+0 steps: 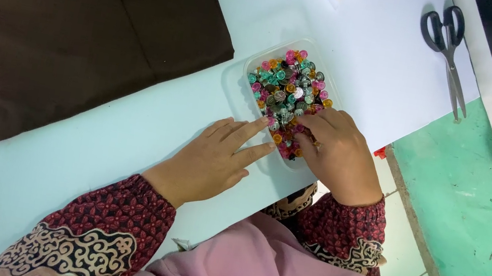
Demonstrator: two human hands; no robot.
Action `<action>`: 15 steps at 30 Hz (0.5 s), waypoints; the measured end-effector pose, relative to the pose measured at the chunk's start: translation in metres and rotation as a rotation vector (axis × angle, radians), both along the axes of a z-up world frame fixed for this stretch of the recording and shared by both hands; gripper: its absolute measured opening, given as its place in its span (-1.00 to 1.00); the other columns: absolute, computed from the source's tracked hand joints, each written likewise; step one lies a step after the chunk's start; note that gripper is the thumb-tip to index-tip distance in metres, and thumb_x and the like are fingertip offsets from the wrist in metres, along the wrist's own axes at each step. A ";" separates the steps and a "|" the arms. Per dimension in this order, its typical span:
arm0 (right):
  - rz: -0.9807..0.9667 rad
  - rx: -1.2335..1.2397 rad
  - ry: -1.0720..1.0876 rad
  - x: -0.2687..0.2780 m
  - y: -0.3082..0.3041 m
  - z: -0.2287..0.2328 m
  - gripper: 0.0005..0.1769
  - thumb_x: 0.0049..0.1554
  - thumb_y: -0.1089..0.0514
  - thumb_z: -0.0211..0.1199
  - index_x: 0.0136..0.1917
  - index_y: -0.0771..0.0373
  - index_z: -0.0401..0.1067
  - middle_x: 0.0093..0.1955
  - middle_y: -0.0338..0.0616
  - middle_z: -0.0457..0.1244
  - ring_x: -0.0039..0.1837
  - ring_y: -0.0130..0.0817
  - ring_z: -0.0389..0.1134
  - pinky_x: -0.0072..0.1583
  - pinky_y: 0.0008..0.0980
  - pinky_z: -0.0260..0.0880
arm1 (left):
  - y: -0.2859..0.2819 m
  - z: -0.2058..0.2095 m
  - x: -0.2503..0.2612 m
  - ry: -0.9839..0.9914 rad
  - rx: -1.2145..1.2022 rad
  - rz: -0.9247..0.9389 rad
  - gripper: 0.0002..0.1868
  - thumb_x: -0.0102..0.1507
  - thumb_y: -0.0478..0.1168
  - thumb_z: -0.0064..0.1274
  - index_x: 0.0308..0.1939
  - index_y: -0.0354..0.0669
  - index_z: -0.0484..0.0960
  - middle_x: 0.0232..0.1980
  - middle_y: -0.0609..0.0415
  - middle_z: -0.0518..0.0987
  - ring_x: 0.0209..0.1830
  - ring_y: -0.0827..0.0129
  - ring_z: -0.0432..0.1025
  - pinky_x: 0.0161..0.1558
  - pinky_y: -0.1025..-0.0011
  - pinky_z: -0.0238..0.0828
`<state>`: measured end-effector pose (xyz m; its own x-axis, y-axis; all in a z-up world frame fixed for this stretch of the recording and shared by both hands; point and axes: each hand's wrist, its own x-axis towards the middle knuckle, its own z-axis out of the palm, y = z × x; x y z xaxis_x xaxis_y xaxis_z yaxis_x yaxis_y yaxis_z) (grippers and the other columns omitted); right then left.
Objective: The person is picking up small silver charms and pink beads from a white table and placing them into small clear plastic zip-lock bags.
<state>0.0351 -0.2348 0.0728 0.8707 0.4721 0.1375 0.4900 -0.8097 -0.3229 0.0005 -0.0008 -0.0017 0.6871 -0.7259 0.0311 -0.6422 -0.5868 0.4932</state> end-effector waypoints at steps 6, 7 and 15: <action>0.033 -0.019 -0.038 0.009 -0.012 -0.034 -0.85 0.12 0.37 0.33 -0.01 0.32 0.58 -0.12 -0.02 0.35 -0.01 -0.09 0.41 -0.09 -0.28 0.52 | 0.000 -0.001 -0.001 -0.027 0.011 0.009 -0.35 0.38 -0.11 -0.01 0.55 0.11 0.17 0.60 -0.16 0.00 0.46 -0.01 0.23 0.50 -0.07 -0.06; 0.031 -0.021 -0.038 0.010 -0.013 -0.032 -0.85 0.12 0.37 0.33 -0.01 0.32 0.58 -0.12 -0.02 0.35 -0.01 -0.09 0.41 -0.09 -0.28 0.52 | 0.000 0.000 -0.001 -0.027 0.009 0.007 -0.35 0.38 -0.11 -0.01 0.55 0.11 0.17 0.60 -0.16 0.00 0.46 -0.01 0.23 0.50 -0.07 -0.06; -0.013 0.099 -0.054 0.009 -0.022 -0.018 -0.74 0.17 0.43 0.23 0.09 0.25 0.58 -0.12 -0.10 0.30 -0.04 -0.16 0.37 -0.10 -0.34 0.43 | 0.002 0.001 0.000 -0.026 0.020 -0.009 -0.33 0.38 -0.11 -0.01 0.56 0.11 0.14 0.60 -0.18 0.00 0.46 -0.02 0.23 0.49 -0.07 -0.07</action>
<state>0.0439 -0.2568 0.0543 0.8669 0.4424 0.2296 0.4983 -0.7819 -0.3747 0.0008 0.0007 -0.0007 0.6796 -0.7328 0.0342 -0.6600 -0.5905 0.4644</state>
